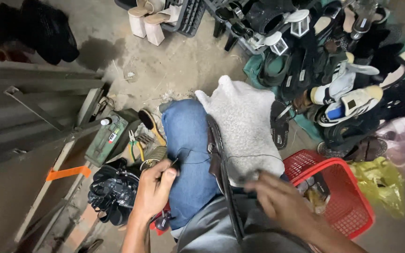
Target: Repairing a sandal by stitching the sole and upper together using a needle
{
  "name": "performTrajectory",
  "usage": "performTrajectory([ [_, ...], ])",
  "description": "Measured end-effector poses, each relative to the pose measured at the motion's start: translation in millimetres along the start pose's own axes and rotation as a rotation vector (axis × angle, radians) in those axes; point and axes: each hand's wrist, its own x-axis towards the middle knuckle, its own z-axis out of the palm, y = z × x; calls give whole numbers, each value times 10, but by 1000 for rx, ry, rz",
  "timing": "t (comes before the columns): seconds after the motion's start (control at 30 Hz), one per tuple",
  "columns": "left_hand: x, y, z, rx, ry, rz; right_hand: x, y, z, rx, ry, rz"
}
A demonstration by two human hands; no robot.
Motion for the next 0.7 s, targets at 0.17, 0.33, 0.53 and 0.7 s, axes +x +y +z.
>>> performTrajectory([
  [0.17,-59,75,10,-47,-6,-57,586,-384,-323,-20,-38,103],
  [0.33,-144,224,-12,-211,-5,0,631,-266,-60,22,-347,215],
  [0.53,-84,110,108,-361,53,-26,407,-288,-127,44,-51,-15],
  [0.7,-2,264,185,-349,-17,-103,558,-315,-270,422,180,-53],
])
